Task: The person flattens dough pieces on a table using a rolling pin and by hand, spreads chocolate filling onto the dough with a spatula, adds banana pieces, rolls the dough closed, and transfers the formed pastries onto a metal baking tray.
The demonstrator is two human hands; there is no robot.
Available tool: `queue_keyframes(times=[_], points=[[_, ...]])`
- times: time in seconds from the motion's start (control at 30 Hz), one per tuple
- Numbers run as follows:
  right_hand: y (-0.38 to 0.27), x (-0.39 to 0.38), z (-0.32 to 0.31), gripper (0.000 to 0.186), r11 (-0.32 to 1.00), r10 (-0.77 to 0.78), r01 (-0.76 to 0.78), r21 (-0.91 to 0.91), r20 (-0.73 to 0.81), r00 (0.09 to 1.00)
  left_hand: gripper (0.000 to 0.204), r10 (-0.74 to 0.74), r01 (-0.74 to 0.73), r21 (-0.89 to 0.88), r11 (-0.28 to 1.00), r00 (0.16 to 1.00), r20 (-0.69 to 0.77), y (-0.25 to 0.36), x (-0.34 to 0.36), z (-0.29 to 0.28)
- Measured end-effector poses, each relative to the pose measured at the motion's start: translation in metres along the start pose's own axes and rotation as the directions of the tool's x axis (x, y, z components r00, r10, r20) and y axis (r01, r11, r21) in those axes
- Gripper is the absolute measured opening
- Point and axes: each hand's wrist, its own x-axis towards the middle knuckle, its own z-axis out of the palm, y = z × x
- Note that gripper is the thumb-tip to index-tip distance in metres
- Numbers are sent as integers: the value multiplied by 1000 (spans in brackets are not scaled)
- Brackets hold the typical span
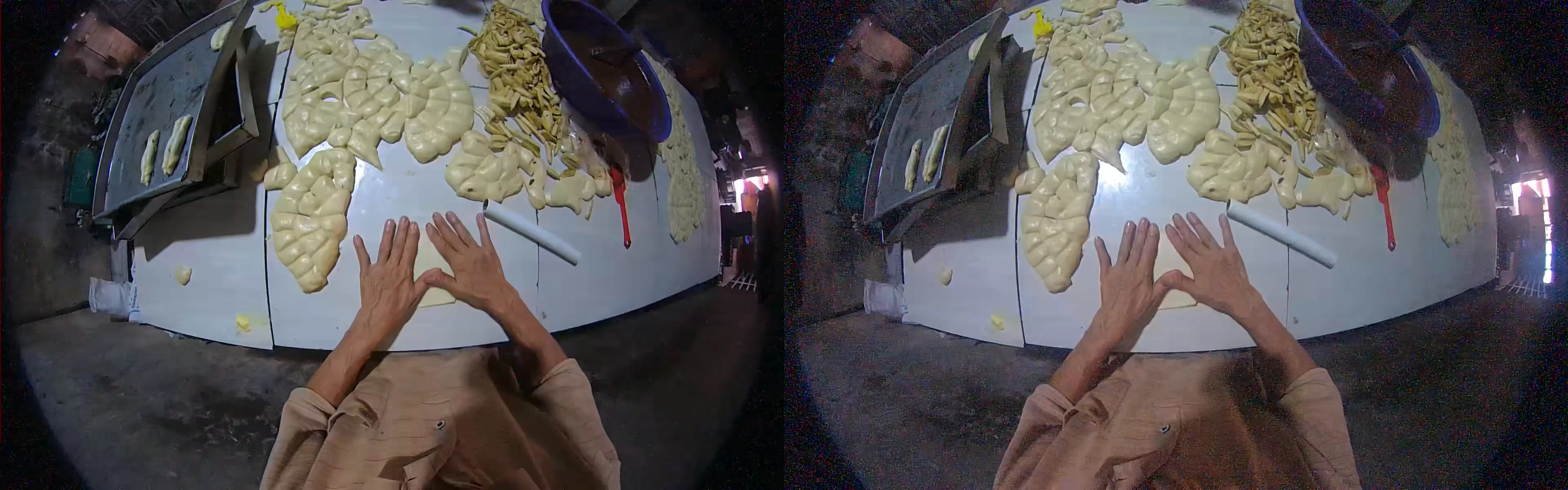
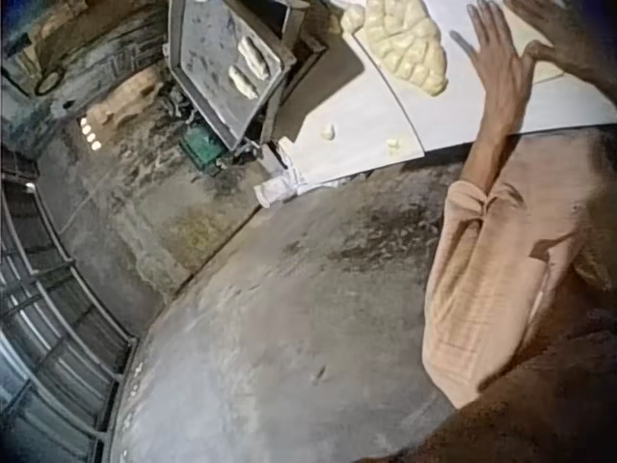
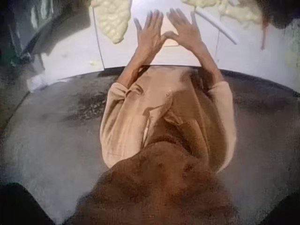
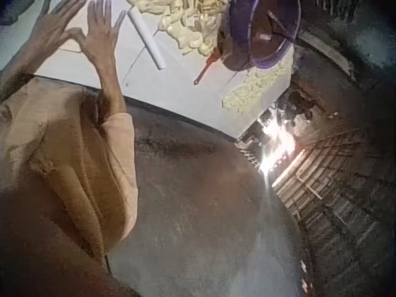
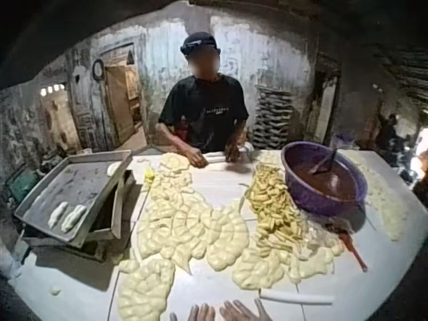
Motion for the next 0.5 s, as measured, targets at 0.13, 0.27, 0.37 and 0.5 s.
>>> queue_keyframes(times=[0.13, 0.27, 0.37, 0.5], points=[[0, -7, -6, 84, 995, 19, -20, 100, 16, 1000, 88, 32, -32, -35, 999, 999, 9, -9, -4, 4], [-25, -66, -10, 80, 992, -66, 58, 109, 70, 995, 88, 6, -6, -2, 1000, 998, 56, -17, -40, -1], [-34, -65, -18, 78, 981, -124, 95, 172, 165, 979, 88, -76, 79, -47, 996, 995, 63, -22, -57, -1], [-13, -61, -13, 59, 964, 59, -52, 259, -20, 998, 80, -69, 65, -113, 991, 997, -36, -20, -64, -16]])
